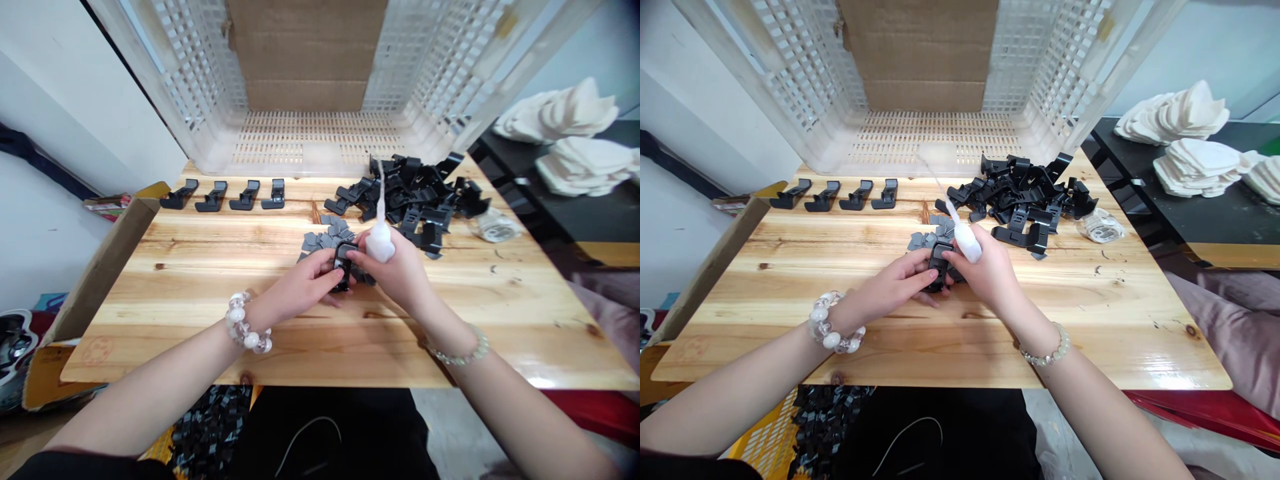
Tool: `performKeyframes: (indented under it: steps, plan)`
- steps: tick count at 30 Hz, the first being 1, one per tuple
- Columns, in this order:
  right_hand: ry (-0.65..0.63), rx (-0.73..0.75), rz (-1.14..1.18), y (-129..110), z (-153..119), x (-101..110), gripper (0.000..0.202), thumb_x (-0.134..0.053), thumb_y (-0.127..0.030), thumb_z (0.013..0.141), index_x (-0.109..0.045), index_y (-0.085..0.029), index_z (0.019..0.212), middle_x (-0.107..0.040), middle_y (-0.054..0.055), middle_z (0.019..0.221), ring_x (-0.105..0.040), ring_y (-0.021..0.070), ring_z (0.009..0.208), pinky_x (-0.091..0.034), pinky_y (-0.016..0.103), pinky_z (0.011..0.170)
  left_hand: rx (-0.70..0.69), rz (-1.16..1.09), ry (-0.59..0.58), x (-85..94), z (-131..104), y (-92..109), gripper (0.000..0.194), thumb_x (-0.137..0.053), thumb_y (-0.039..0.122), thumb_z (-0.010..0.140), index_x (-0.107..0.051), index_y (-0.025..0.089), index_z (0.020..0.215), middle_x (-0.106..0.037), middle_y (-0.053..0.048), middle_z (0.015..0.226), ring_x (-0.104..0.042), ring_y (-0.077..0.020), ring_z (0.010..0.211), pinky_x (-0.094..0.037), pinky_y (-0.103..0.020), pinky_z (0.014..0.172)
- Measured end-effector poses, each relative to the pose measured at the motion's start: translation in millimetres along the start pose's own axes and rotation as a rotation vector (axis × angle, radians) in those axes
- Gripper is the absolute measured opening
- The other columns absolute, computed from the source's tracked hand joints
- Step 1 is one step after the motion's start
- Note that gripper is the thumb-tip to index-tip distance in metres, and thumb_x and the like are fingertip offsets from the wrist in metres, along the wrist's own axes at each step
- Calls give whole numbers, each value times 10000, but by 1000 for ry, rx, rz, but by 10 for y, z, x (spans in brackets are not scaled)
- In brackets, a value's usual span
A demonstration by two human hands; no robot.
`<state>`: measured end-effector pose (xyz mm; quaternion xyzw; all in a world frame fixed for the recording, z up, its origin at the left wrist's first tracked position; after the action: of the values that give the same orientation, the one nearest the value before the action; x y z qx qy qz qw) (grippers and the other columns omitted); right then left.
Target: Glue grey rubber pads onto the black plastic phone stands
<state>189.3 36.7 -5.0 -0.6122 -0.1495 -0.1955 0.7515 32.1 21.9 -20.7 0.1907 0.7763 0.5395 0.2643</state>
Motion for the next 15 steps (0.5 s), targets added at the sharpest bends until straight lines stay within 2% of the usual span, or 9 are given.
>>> performKeyframes:
  steps: [5, 8, 11, 15]
  plan:
    - [-33, -49, 51, -41, 14, 21, 231, -752, -274, 662, -564, -186, 763, -625, 14, 739, -548, 146, 636, -454, 285, 578, -62, 225, 3, 0, -40, 12, 309, -477, 304, 930, -504, 206, 1223, -647, -104, 1116, -628, -232, 1020, -583, -292, 649]
    - [-58, -40, 76, -56, 12, 24, 233, -753, -272, 662, -555, -186, 747, -621, 11, 736, -543, 144, 631, -452, 287, 579, -121, 355, 34, 10, -58, 29, 290, -480, 317, 926, -535, 210, 1190, -674, -77, 1004, -643, -222, 931, -557, -287, 644]
    - [-72, -26, 91, -59, 6, 29, 234, -750, -278, 667, -548, -185, 739, -614, 7, 735, -531, 138, 633, -441, 285, 583, -188, 460, 79, 16, -73, 56, 252, -506, 303, 908, -574, 200, 1127, -686, -51, 876, -643, -205, 832, -532, -306, 706]
    - [-113, -40, 118, -79, -10, 21, 235, -745, -281, 671, -543, -186, 742, -591, -1, 715, -508, 131, 625, -423, 276, 569, -222, 519, 116, 9, -91, 92, 192, -494, 326, 914, -593, 194, 1013, -698, -38, 832, -642, -191, 790, -502, -295, 719]
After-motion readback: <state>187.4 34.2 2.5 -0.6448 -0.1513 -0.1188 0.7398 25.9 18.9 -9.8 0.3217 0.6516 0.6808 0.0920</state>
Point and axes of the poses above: each hand's wrist, its own z-axis towards the middle knuckle, its own x-axis out of the back of the hand, y = z × x, the point moved 4 cm from there along z, towards the middle knuckle
